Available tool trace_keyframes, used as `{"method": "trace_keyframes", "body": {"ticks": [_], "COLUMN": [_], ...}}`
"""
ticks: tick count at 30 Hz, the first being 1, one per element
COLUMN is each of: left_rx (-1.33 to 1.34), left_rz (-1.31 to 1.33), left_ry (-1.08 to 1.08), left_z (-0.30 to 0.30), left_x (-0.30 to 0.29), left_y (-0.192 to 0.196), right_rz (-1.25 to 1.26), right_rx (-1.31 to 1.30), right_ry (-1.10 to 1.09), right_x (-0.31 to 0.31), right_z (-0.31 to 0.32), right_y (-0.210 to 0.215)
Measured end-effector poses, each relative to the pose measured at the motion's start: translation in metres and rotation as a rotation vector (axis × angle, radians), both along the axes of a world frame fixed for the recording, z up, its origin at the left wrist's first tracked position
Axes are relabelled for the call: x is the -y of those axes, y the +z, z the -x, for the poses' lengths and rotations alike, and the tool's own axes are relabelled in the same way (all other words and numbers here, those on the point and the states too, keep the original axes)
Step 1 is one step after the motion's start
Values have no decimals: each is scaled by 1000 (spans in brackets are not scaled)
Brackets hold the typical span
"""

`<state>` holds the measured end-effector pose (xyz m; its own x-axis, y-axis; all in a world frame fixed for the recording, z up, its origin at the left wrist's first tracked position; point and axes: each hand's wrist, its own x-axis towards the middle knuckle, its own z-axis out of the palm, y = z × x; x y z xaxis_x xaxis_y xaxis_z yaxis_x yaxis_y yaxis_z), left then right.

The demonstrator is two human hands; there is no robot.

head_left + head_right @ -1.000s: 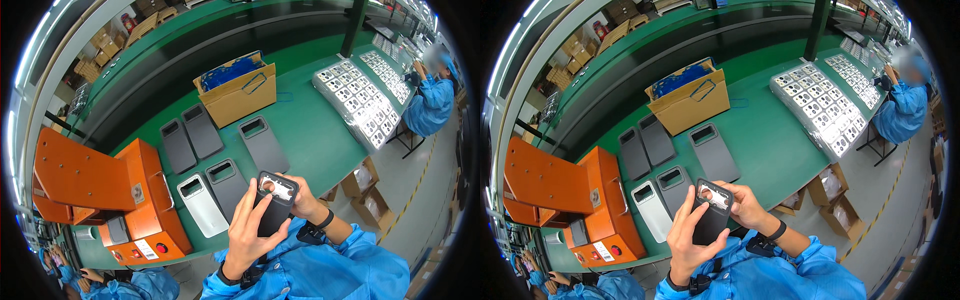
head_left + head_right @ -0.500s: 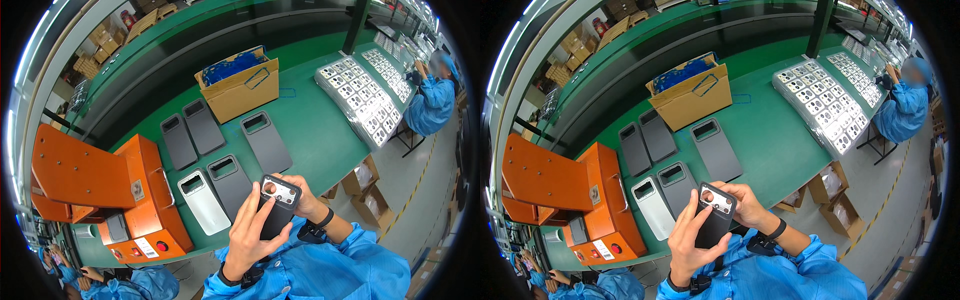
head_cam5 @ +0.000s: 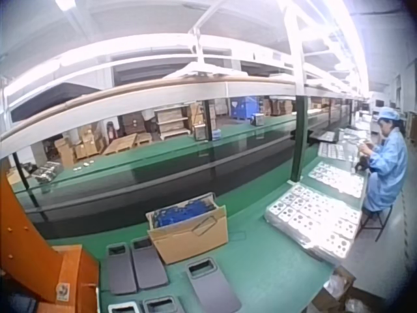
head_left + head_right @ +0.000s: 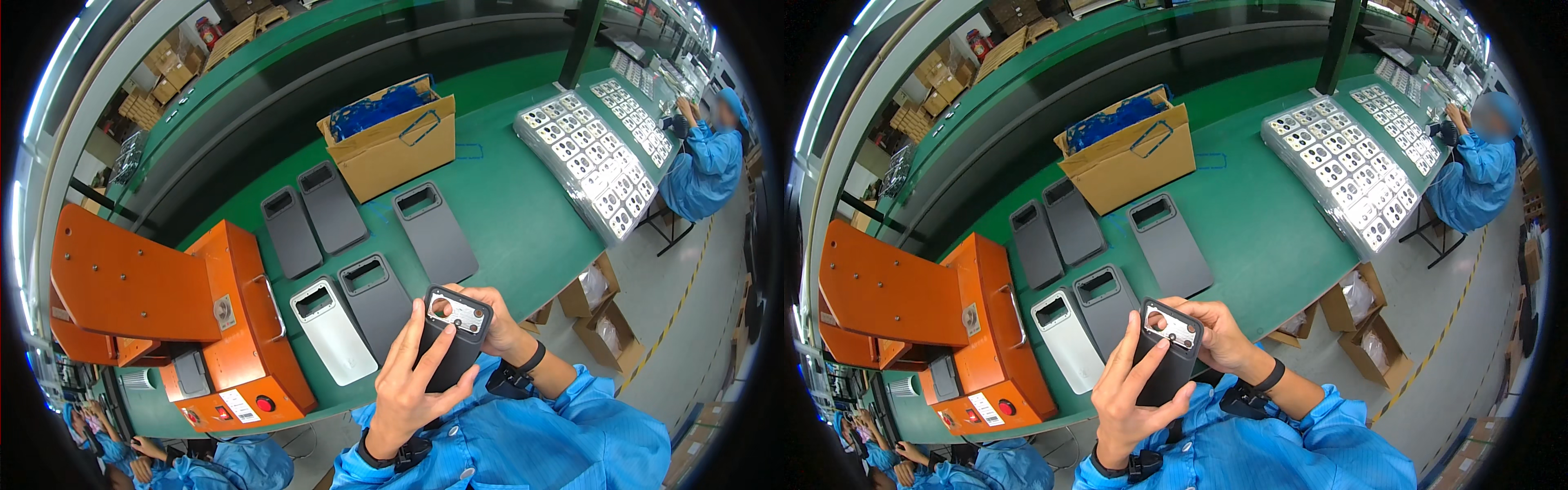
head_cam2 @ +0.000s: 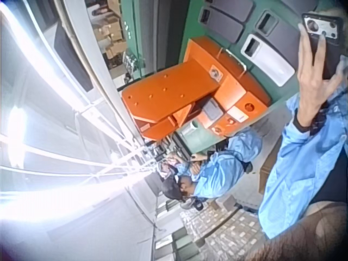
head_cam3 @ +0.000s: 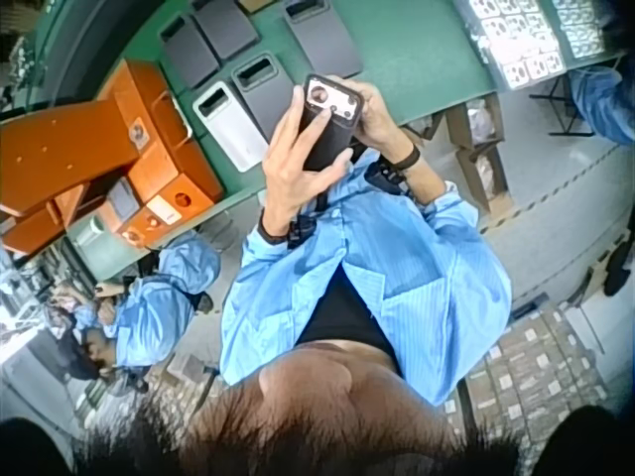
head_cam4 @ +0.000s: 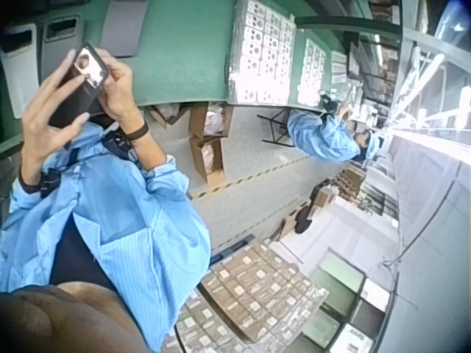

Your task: Assembling plastic shells and electronic components at a factory workstation using a manual press fixture.

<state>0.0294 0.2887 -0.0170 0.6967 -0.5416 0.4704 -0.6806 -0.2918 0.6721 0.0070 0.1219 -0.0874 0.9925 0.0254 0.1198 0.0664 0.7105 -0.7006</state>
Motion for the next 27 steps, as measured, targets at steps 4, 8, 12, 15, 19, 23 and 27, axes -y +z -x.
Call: {"method": "trace_keyframes", "body": {"ticks": [4,8,12,15,19,23,27], "left_rx": [-27,-54,5,27,30,32,48], "left_rz": [81,122,73,51,34,38,17], "left_ry": [-51,-46,-19,-9,-14,-5,-6], "left_z": [-2,-4,-2,-2,-2,-1,-1], "left_x": [-2,-2,-2,-3,-2,-3,-4], "left_y": [-2,-3,-2,-4,-3,-4,-5], "right_rz": [-19,-64,12,32,26,-6,-25], "right_rx": [13,-15,6,-7,-3,-27,-37], "right_ry": [10,-7,-42,-38,-35,-33,-36], "right_x": [1,0,-3,-3,-4,-5,-7], "right_z": [3,4,4,4,4,5,3], "right_y": [-2,0,2,3,1,-2,0]}}
